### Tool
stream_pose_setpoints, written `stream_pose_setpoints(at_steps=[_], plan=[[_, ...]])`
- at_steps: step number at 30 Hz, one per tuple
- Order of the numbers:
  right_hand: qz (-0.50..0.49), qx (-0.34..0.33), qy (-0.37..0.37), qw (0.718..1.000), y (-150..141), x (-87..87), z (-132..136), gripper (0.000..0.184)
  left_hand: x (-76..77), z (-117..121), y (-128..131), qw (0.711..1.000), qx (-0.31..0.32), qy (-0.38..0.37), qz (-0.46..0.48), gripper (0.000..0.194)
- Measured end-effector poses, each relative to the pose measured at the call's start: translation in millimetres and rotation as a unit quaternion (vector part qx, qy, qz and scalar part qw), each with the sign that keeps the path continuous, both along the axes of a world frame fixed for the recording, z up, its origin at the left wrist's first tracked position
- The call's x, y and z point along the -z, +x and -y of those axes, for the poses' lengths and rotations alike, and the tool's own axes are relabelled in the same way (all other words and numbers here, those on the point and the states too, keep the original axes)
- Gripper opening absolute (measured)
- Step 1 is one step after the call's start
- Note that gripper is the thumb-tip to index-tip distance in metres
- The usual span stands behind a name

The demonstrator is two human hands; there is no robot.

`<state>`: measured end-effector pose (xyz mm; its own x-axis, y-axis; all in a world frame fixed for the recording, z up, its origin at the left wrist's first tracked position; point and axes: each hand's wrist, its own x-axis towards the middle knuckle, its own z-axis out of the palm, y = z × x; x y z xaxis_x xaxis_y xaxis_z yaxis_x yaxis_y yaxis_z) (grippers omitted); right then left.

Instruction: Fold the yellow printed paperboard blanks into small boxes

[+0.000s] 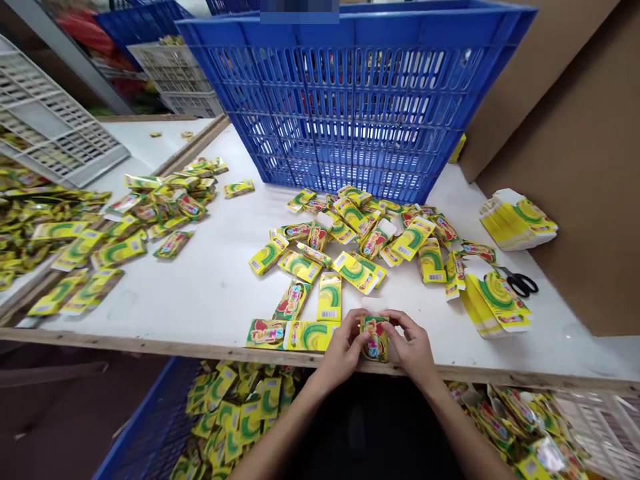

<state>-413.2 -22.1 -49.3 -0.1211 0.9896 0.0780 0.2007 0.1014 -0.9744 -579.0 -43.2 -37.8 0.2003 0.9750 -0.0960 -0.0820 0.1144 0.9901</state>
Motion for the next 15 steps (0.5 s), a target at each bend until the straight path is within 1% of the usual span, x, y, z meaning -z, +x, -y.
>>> stream_pose_setpoints(at_steps=[2,4,5,7,8,9,10,11,13,15], plan=[[0.011,-0.013,0.025,1.0,-2,-3.8,-7,0.017,-0.9,-4,-4,1.0,-0.005,0.006,-0.026,0.022],[0.016,-0.01,0.049,0.999,-4,-5.5,-13,0.016,-1.3,-8,-5,0.999,-0.025,0.023,-0.024,0.02],[0.009,-0.001,0.053,0.999,-4,-5.0,-15,0.014,-1.2,-9,-5,0.999,-0.035,0.03,-0.01,0.022],[-0.012,0.015,0.045,0.999,-4,-2.4,-17,0.019,-0.6,-11,-3,0.998,-0.048,0.034,0.028,0.037],[-0.016,0.015,0.04,0.999,-4,-0.9,-17,0.022,-0.4,-12,-3,0.998,-0.046,0.028,0.041,0.043],[-0.012,0.006,0.04,0.999,-2,0.1,-17,0.022,-0.6,-12,-3,0.998,-0.041,0.022,0.043,0.045],[-0.003,-0.01,0.046,0.999,-1,0.5,-16,0.019,-1.3,-12,-3,0.999,-0.039,0.021,0.031,0.041],[0.007,-0.027,0.058,0.998,0,0.2,-15,0.016,-2.4,-12,-3,0.999,-0.04,0.029,0.008,0.034],[0.02,-0.049,0.082,0.995,3,-2.4,-14,0.012,-5.8,-13,-4,0.996,-0.047,0.059,-0.045,0.019],[0.022,-0.05,0.096,0.994,3,-6.2,-12,0.011,-9.6,-13,-4,0.992,-0.054,0.089,-0.077,0.015]])
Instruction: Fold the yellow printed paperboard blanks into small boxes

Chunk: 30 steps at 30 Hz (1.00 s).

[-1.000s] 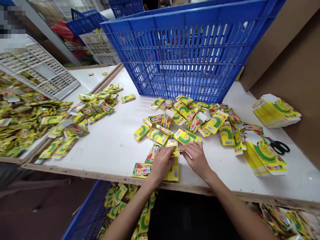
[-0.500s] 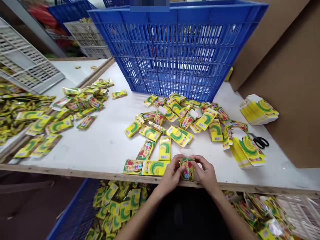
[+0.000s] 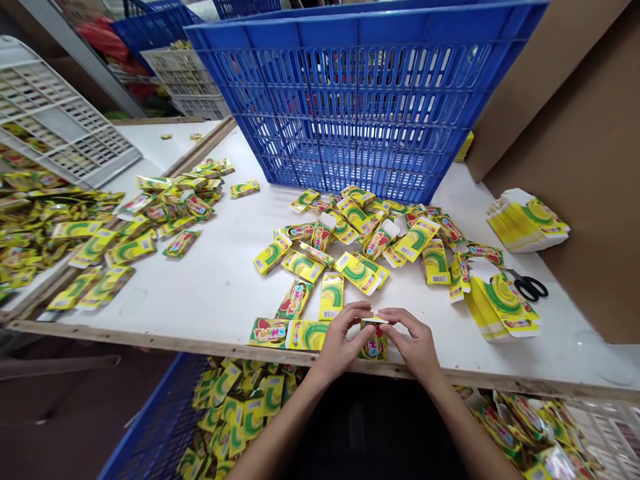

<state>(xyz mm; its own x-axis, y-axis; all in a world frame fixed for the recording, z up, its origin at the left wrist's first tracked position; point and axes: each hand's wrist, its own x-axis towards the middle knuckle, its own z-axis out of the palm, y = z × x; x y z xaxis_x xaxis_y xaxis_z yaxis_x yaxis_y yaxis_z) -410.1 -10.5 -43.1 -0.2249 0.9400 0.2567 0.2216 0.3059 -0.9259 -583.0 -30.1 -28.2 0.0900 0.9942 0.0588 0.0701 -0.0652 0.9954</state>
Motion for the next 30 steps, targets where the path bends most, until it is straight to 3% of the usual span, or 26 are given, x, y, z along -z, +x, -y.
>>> stream_pose_setpoints(at_steps=[5,10,14,21,25,28,30], plan=[[0.015,0.027,-0.01,0.999,-5,-6.7,3,0.012,-3.8,-1,3,1.0,-0.02,-0.005,-0.014,0.017],[0.036,0.056,-0.071,0.995,-8,-12.7,-1,0.016,-2.6,-6,10,0.996,-0.068,-0.05,0.011,0.015],[0.02,0.057,-0.107,0.992,-7,-16.9,-3,0.016,-1.6,-8,13,0.994,-0.071,-0.069,0.035,0.013],[-0.005,0.014,-0.08,0.997,1,-1.9,4,0.017,7.7,1,3,0.998,-0.023,-0.057,0.029,0.022],[-0.003,0.008,-0.084,0.996,2,2.3,5,0.018,11.9,4,6,0.998,-0.036,-0.054,0.025,0.027],[0.0,0.023,-0.086,0.996,-1,-0.1,-1,0.028,4.9,10,2,0.996,-0.076,-0.034,0.027,0.034],[0.037,0.044,-0.048,0.997,-4,-1.6,-12,0.032,-8.1,18,-13,0.994,-0.108,-0.006,-0.003,0.025]])
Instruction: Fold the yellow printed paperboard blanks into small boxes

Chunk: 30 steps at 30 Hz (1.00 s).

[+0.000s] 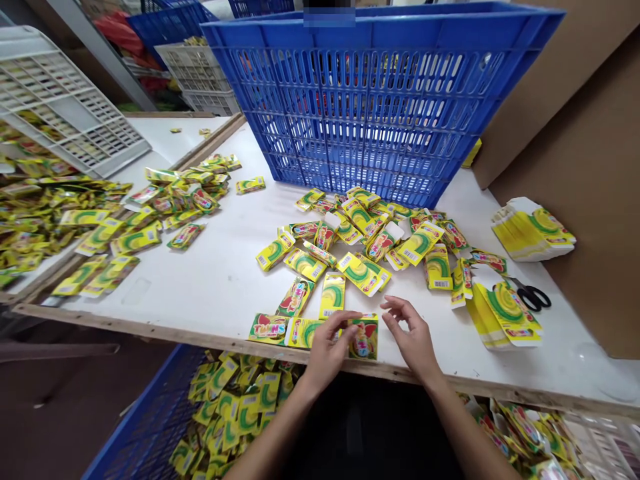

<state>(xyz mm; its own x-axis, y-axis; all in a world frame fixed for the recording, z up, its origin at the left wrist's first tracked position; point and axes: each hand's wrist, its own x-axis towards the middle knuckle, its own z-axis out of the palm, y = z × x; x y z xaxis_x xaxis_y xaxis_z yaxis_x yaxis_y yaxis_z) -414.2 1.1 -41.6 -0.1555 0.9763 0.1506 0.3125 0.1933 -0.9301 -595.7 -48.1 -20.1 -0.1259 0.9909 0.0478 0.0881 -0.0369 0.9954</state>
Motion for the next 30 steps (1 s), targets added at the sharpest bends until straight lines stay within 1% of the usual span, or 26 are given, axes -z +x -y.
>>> stream_pose_setpoints(at_steps=[1,2,5,6,7,9,10,12,13,15,17,18,20,22,23,25,27,30], plan=[[0.039,0.007,0.031,0.999,-2,-0.2,-7,0.032,-8.6,6,-12,0.999,-0.013,0.011,-0.031,0.019],[0.087,0.013,0.066,0.994,-5,0.0,-16,0.033,-18.0,13,-27,0.998,-0.026,0.019,-0.061,0.019],[0.217,0.006,0.151,0.964,-15,0.7,-44,0.045,-44.4,40,-78,0.983,-0.018,-0.003,-0.184,0.018],[0.239,-0.002,0.166,0.957,-17,-0.3,-52,0.045,-50.6,48,-93,0.974,-0.024,-0.01,-0.225,0.018],[0.249,-0.012,0.178,0.952,-19,-2.7,-59,0.041,-54.7,56,-105,0.966,-0.034,-0.014,-0.256,0.02],[0.232,-0.035,0.196,0.952,-20,-12.2,-64,0.028,-56.0,66,-116,0.954,-0.066,-0.011,-0.293,0.023],[0.211,-0.043,0.202,0.956,-20,-19.0,-62,0.023,-53.2,67,-114,0.951,-0.083,-0.005,-0.298,0.025],[0.158,-0.058,0.202,0.965,-17,-33.6,-54,0.017,-41.8,61,-97,0.955,-0.1,0.016,-0.28,0.033],[0.137,-0.067,0.192,0.97,-15,-39.9,-47,0.017,-34.1,54,-83,0.961,-0.096,0.029,-0.257,0.039],[0.115,-0.099,0.143,0.978,-10,-46.5,-33,0.017,-17.1,36,-49,0.979,-0.047,0.055,-0.188,0.051],[0.104,-0.122,0.068,0.985,-5,-42.6,-20,0.017,-1.2,18,-15,0.992,0.021,0.04,-0.118,0.046],[0.09,-0.11,0.032,0.989,-2,-37.1,-14,0.016,5.4,11,-1,0.996,0.05,0.024,-0.076,0.04],[0.033,-0.047,-0.013,0.998,3,-21.7,-3,0.016,15.0,0,17,0.997,0.077,-0.01,-0.002,0.031],[-0.03,0.01,-0.029,0.999,8,-6.4,7,0.022,19.6,-4,22,0.995,0.081,-0.035,0.04,0.031],[-0.052,0.017,-0.033,0.998,10,-0.6,11,0.024,20.3,-5,21,0.995,0.082,-0.044,0.046,0.031],[-0.064,0.0,-0.041,0.997,11,5.3,17,0.023,19.3,-5,15,0.994,0.087,-0.056,0.043,0.028],[-0.047,-0.018,-0.039,0.998,11,4.3,18,0.021,17.3,-7,10,0.993,0.088,-0.064,0.037,0.024],[-0.013,-0.038,-0.013,0.999,9,-2.1,12,0.017,15.9,-12,10,0.996,0.065,-0.05,0.043,0.02]])
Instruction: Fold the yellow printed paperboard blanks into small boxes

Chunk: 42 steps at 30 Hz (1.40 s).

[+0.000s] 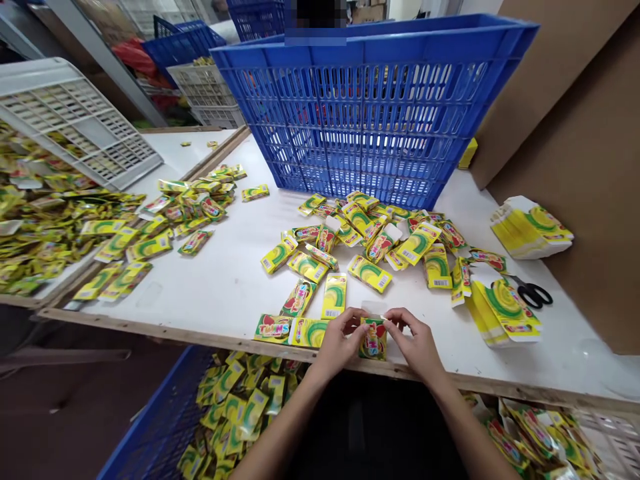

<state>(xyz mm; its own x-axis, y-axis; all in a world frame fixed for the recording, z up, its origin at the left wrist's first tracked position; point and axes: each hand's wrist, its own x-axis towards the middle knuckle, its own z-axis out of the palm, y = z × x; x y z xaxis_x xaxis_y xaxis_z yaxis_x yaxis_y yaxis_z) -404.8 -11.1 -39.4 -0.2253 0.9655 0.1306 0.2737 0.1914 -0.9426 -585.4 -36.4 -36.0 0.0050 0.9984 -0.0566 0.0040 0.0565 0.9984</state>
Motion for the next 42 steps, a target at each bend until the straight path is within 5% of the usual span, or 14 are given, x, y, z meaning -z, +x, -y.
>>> stream_pose_setpoints(at_steps=[8,13,23,34,38,42], plan=[[-0.034,0.022,0.009,0.999,-5,2.5,-9,0.025,0.2,-11,12,0.998,-0.031,0.041,0.03,0.031],[-0.035,-0.024,0.036,0.998,-10,-2.5,-2,0.018,-7.8,-6,11,0.998,-0.016,0.048,-0.023,0.019],[0.001,0.054,-0.004,0.999,-14,-10.6,-4,0.02,-3.2,-10,21,0.996,-0.076,0.03,-0.028,0.019],[-0.046,0.007,0.018,0.999,-7,0.0,10,0.017,-7.3,6,18,0.998,-0.042,0.043,-0.032,0.014],[0.008,0.028,0.041,0.999,-9,-7.0,-15,0.02,-26.8,20,-14,0.983,-0.139,0.069,-0.095,0.017],[0.138,0.043,0.085,0.986,-22,-6.0,-62,0.04,-54.1,59,-92,0.953,-0.163,0.028,-0.254,0.025]])
